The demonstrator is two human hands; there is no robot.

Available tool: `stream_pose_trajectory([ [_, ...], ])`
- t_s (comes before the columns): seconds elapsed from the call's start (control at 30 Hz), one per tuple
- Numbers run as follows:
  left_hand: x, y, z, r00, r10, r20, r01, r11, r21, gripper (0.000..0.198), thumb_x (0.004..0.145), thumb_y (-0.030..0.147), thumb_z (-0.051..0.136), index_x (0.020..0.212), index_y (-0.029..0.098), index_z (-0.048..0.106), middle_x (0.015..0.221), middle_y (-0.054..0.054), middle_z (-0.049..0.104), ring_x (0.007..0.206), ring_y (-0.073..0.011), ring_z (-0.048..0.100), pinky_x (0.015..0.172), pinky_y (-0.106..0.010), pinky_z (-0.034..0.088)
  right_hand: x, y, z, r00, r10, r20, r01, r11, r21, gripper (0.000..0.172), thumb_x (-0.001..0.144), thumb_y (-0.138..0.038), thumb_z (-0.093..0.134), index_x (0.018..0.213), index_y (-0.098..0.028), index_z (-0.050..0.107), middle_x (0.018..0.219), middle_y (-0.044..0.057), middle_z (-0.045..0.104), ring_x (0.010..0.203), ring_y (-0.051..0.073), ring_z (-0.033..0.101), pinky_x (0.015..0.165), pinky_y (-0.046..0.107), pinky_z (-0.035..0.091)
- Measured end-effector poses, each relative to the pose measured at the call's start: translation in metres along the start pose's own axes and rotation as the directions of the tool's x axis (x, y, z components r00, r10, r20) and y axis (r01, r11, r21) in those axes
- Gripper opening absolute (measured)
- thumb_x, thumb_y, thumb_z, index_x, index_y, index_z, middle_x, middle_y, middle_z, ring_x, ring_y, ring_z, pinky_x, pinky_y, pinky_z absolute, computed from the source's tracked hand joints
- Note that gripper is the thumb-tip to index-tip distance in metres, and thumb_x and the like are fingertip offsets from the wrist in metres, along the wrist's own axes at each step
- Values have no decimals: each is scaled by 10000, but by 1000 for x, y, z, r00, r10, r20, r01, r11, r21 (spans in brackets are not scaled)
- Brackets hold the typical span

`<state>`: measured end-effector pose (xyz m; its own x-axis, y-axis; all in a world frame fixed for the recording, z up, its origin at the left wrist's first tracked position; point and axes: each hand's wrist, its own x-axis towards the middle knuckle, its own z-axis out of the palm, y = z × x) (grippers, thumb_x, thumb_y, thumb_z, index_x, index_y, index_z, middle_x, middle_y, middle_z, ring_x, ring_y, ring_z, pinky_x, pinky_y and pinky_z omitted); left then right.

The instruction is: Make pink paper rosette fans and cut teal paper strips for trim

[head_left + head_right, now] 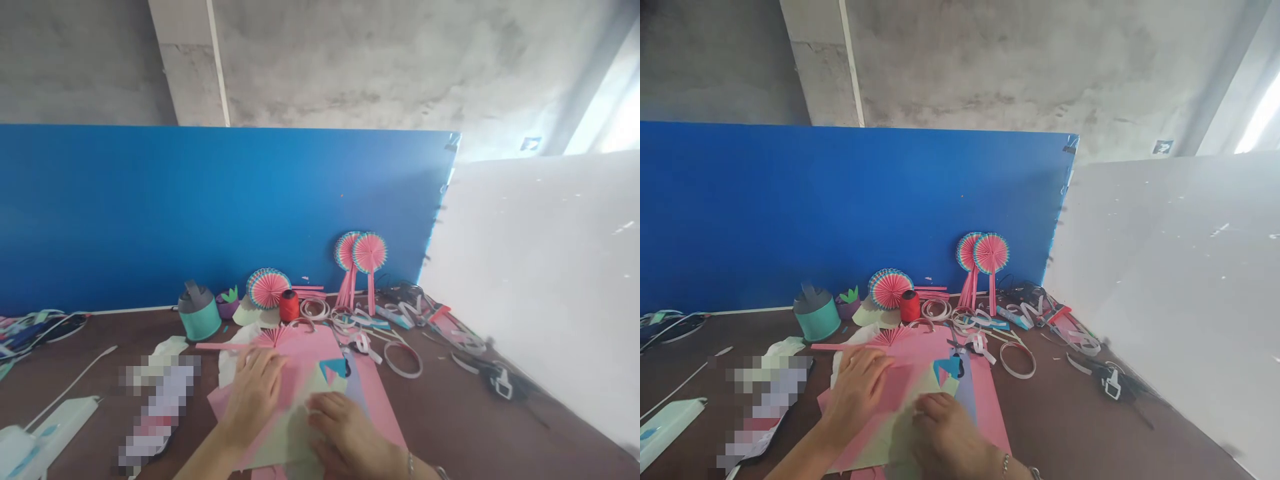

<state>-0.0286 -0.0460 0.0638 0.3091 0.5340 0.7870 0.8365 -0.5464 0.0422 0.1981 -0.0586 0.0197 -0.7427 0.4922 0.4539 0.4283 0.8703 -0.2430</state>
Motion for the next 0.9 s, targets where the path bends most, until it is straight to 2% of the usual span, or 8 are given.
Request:
stream_pose_trajectory([
  [0.07,-19,4,3,998,48,27,-47,998,-35,310,889,27,367,963,212,605,848,-12,638,794,-164,591,899,-386,377,-5,-3,-3,985,-1,-173,-6,999,-38,163,892,-182,482,1029,-188,570,960,91,654,901,210,596,813,341,449],
  [0.13,-35,8,8,993,85,83,-78,993,-91,302,889,31,379,961,217,606,816,-6,626,750,-161,576,864,-370,399,-5,-4,-4,962,27,-273,-67,988,-138,242,857,-184,515,1097,-161,539,1059,139,620,993,258,552,853,396,424],
  [0.23,-53,10,15,974,112,195,-81,984,-158,262,885,46,407,940,207,607,802,-22,618,742,-181,563,731,-331,438,0,6,-1,984,111,-139,-140,967,-215,253,820,-173,542,1072,-161,565,1140,146,606,1030,283,524,863,426,404],
  [0.3,-61,8,16,955,126,270,-76,980,-186,224,881,58,434,910,198,608,807,-32,623,747,-192,565,684,-321,448,2,17,3,990,140,12,-134,967,-218,87,835,-156,526,875,-173,601,950,97,651,883,243,550,794,396,412],
  [0.37,-68,4,15,934,119,338,-54,979,-196,199,879,68,456,882,194,611,807,-37,629,750,-199,573,680,-327,461,1,28,5,987,130,98,-110,977,-183,155,877,-151,486,787,-172,610,840,75,648,801,213,551,743,368,411],
  [0.6,-77,-14,1,871,-46,488,184,953,-240,137,890,143,548,800,205,630,813,-21,662,783,-176,616,727,-300,486,-9,34,-8,980,180,86,-193,965,176,235,954,-250,476,999,-223,706,968,79,653,924,196,572,819,336,446],
  [0.8,-69,-19,-2,817,-157,555,339,909,-241,144,873,170,579,746,208,634,819,-15,653,832,-176,613,773,-315,483,-7,37,-3,912,404,72,-393,810,436,256,879,-315,600,672,-182,668,949,86,657,920,194,613,807,324,491],
  [0.9,-66,-17,-3,809,-172,562,350,909,-226,136,869,183,587,745,210,637,823,-19,647,835,-182,609,781,-328,481,-5,33,-2,911,408,67,-396,815,422,256,887,-303,577,668,-178,625,953,83,647,910,186,603,793,316,487],
])
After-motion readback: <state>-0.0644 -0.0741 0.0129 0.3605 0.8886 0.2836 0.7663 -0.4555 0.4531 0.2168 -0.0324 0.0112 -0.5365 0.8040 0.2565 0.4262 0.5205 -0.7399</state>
